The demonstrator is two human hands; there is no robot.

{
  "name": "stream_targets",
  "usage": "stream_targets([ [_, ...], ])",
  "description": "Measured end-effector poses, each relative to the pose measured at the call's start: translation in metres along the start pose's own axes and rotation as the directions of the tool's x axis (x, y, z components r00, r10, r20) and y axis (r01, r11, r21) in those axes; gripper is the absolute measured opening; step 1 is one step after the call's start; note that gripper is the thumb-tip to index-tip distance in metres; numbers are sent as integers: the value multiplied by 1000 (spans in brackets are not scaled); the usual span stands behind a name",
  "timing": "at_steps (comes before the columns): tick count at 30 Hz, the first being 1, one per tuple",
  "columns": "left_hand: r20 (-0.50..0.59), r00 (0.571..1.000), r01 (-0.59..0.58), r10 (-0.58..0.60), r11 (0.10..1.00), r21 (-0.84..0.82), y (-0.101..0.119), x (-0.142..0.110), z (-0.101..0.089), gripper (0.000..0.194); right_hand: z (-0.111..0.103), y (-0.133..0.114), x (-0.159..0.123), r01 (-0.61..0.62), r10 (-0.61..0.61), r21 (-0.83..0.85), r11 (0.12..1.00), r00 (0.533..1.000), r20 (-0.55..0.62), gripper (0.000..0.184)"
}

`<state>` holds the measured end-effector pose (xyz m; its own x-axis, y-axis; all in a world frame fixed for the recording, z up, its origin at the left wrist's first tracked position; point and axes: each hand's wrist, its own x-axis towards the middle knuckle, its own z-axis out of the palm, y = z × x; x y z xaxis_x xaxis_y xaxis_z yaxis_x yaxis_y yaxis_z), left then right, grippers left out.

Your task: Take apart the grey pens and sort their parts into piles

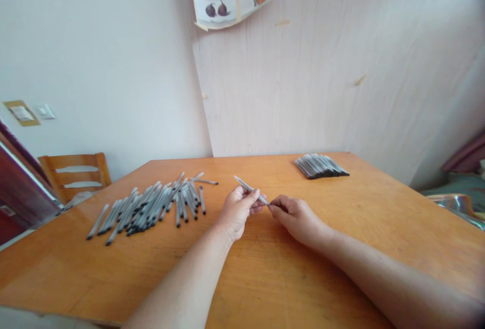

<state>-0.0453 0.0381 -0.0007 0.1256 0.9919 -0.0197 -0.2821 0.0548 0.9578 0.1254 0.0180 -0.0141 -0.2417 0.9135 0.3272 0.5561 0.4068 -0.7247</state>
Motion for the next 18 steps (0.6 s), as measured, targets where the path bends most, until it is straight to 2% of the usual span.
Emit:
stream_targets([
  [3, 2, 1000, 10, -10, 1000, -1, -1, 0, 0, 28, 1, 2, 0, -22, 22, 20, 1000, 1000, -14, 19],
  [8, -7, 1000, 3, -3, 1000, 5, -1, 0, 0, 26, 0, -1, -1, 21, -22, 5, 1000, 1000, 18, 28],
  [13, -19, 999, 28, -28, 1000, 5, -1, 1, 0, 27, 1, 1, 0, -13, 13, -10, 1000, 1000, -21, 17],
  [18, -32, 999, 21, -21, 1000, -8, -1, 1, 1, 27, 0, 0, -1, 3, -3, -20, 1000, 1000, 0, 25],
])
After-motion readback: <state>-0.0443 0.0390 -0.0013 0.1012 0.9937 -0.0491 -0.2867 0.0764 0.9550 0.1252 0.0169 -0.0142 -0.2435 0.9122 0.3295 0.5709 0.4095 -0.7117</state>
